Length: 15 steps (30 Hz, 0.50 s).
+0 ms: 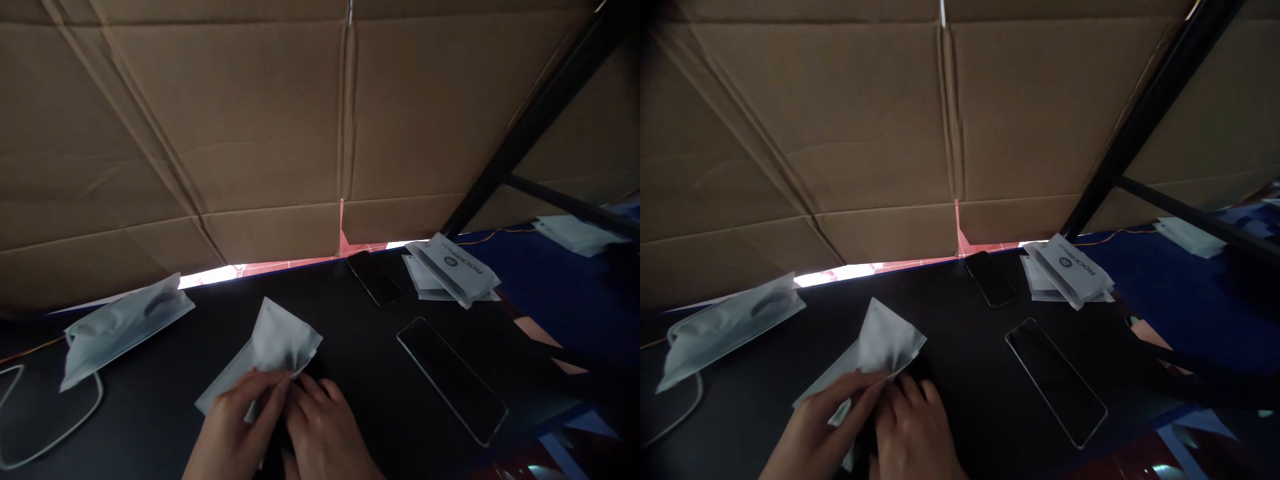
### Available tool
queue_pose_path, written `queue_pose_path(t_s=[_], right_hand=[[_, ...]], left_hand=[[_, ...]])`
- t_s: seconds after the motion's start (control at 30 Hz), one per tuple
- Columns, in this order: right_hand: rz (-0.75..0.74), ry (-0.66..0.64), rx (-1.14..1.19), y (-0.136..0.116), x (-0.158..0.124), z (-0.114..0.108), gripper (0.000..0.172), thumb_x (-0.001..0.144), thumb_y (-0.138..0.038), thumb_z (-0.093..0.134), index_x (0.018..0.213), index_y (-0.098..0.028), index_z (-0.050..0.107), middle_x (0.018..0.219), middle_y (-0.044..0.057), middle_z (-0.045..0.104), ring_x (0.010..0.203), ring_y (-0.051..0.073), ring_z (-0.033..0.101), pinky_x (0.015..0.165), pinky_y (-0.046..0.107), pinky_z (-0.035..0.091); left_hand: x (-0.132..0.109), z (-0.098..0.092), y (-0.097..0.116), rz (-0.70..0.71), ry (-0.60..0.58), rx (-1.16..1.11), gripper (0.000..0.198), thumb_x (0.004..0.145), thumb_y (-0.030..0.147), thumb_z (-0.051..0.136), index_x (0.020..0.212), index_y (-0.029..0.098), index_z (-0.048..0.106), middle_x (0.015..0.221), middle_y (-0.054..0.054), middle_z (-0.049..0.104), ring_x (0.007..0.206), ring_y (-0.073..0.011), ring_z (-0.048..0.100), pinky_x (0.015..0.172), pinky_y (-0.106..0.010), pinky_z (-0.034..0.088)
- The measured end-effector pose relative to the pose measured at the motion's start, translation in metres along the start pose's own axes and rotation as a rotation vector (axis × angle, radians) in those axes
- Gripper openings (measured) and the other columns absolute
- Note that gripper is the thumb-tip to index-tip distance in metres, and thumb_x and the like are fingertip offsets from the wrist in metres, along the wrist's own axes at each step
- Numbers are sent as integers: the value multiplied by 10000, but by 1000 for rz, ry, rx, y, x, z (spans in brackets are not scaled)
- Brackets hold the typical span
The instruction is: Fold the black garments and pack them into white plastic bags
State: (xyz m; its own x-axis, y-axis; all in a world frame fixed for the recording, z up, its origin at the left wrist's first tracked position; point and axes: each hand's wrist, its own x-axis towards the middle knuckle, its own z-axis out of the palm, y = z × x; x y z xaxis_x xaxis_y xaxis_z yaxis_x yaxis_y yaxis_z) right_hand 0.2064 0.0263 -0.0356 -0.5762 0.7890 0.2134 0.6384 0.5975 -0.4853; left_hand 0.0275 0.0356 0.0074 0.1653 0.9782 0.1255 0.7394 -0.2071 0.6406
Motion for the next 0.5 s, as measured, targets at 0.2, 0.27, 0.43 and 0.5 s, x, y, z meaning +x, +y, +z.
queue_pose_path(t_s=[0.2, 0.27, 0.43, 0.5], right_hand=[[-173, -72, -45, 6, -3, -5, 556, 1050, -398, 698, 1540, -153, 604, 1470, 73, 737, 1549, 316, 506, 1237, 435, 460], [-284, -76, -76, 10, -4, -16, 388, 1125, -331, 595, 1483, -189, 647, 1421, 26, 767, 1578, 264, 471, 1269, 389, 422], [-325, -37, -108, 11, -3, -26, 305, 1180, -270, 488, 1408, -223, 685, 1369, -21, 788, 1533, 203, 526, 1278, 341, 420], [-283, -20, -80, 9, -4, -17, 341, 1144, -298, 557, 1445, -174, 659, 1430, 34, 758, 1491, 219, 576, 1269, 347, 442]], left_hand=[[-6, 5, -41, 57, -57, 159, 446, 1100, 458, 471, 1525, 455, 603, 1694, -48, 533, 1613, -457, 370, 1172, -869, 277], [-11, 7, -48, 93, -109, 199, 518, 1116, 418, 434, 1631, 471, 422, 1736, -34, 448, 1636, -433, 286, 1167, -860, 248], [-28, 9, -47, 125, -148, 283, 633, 1132, 377, 403, 1715, 440, 166, 1756, -61, 357, 1610, -420, 303, 1130, -804, 364], [-32, 10, -44, 136, -127, 247, 652, 1131, 345, 413, 1718, 451, 152, 1735, -55, 398, 1593, -394, 341, 1142, -762, 392]])
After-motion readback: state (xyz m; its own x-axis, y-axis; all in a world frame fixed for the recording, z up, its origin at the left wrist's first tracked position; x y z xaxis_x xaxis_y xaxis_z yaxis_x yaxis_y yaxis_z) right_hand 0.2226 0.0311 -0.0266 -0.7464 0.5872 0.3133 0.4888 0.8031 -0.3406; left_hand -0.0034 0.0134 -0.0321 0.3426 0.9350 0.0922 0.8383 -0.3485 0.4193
